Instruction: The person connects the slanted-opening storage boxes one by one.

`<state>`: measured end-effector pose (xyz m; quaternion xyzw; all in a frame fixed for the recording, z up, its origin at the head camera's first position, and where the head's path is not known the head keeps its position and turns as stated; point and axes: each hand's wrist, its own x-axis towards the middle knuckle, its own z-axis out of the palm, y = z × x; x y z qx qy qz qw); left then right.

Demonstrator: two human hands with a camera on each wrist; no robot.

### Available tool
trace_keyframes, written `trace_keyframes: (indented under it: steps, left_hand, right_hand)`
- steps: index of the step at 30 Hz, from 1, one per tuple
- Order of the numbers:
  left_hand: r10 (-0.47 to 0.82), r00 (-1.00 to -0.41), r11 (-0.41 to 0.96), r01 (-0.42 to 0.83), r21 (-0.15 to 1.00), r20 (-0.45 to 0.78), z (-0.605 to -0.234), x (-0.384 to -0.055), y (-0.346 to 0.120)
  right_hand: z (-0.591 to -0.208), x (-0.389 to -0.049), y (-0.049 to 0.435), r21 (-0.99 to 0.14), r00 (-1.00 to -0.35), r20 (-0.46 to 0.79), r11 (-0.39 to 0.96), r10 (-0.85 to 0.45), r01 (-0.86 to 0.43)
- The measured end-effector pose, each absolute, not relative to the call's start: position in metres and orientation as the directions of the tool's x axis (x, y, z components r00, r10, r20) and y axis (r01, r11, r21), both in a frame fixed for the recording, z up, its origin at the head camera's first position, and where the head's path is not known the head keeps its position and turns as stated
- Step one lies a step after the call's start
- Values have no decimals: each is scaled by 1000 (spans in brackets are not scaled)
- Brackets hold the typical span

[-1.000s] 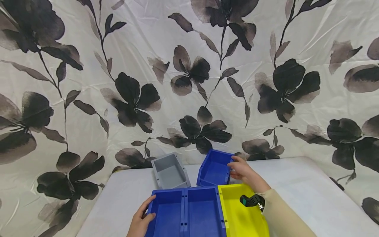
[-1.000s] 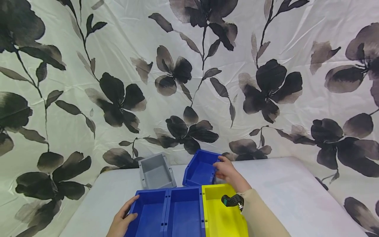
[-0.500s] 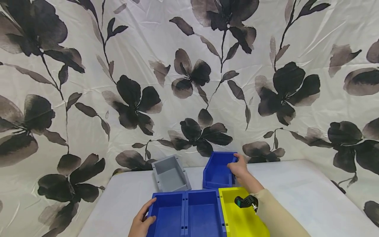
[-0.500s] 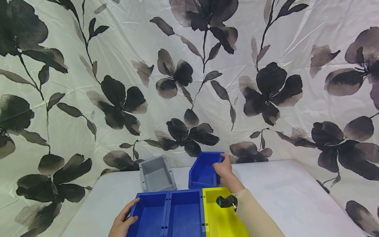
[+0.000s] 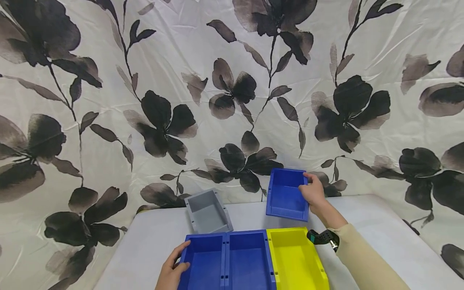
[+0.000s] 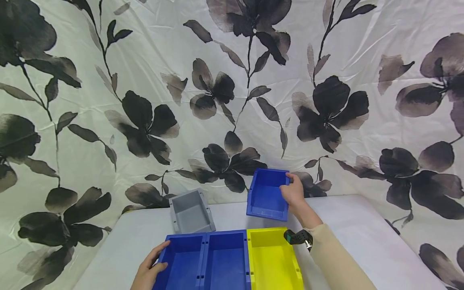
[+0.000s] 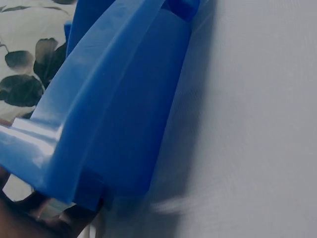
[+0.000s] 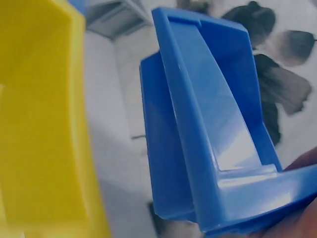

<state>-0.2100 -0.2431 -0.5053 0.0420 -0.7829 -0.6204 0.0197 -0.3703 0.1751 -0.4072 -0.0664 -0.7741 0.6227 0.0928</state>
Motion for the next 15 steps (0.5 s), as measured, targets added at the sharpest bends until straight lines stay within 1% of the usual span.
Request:
trace_keyframes:
  steps: [3, 7, 9, 12, 15]
  left_hand:
    - [-110, -993, 266, -62, 962, -34, -499, -210, -244]
    - [-137, -990, 287, -84, 954, -46, -493, -211, -245]
    - [-141, -989, 290, -77, 954, -37, -491, -210, -245]
    - [-149, -989, 294, -57, 954, -13, -491, -208, -245]
    - [-150, -989, 295, -51, 954, -6, -493, -207, -245]
  right_hand:
    - [-395, -362, 189, -977, -987, 68, 210, 148, -36]
    - [-378, -346, 207, -979, -997, 57, 197, 49, -46]
    - [-373, -338, 215, -978, -999, 48, 203, 11, -45]
    - [-368, -326, 228, -974, -999, 43, 220, -25, -47]
    - [-369, -313, 241, -970, -999, 36, 240, -33, -43]
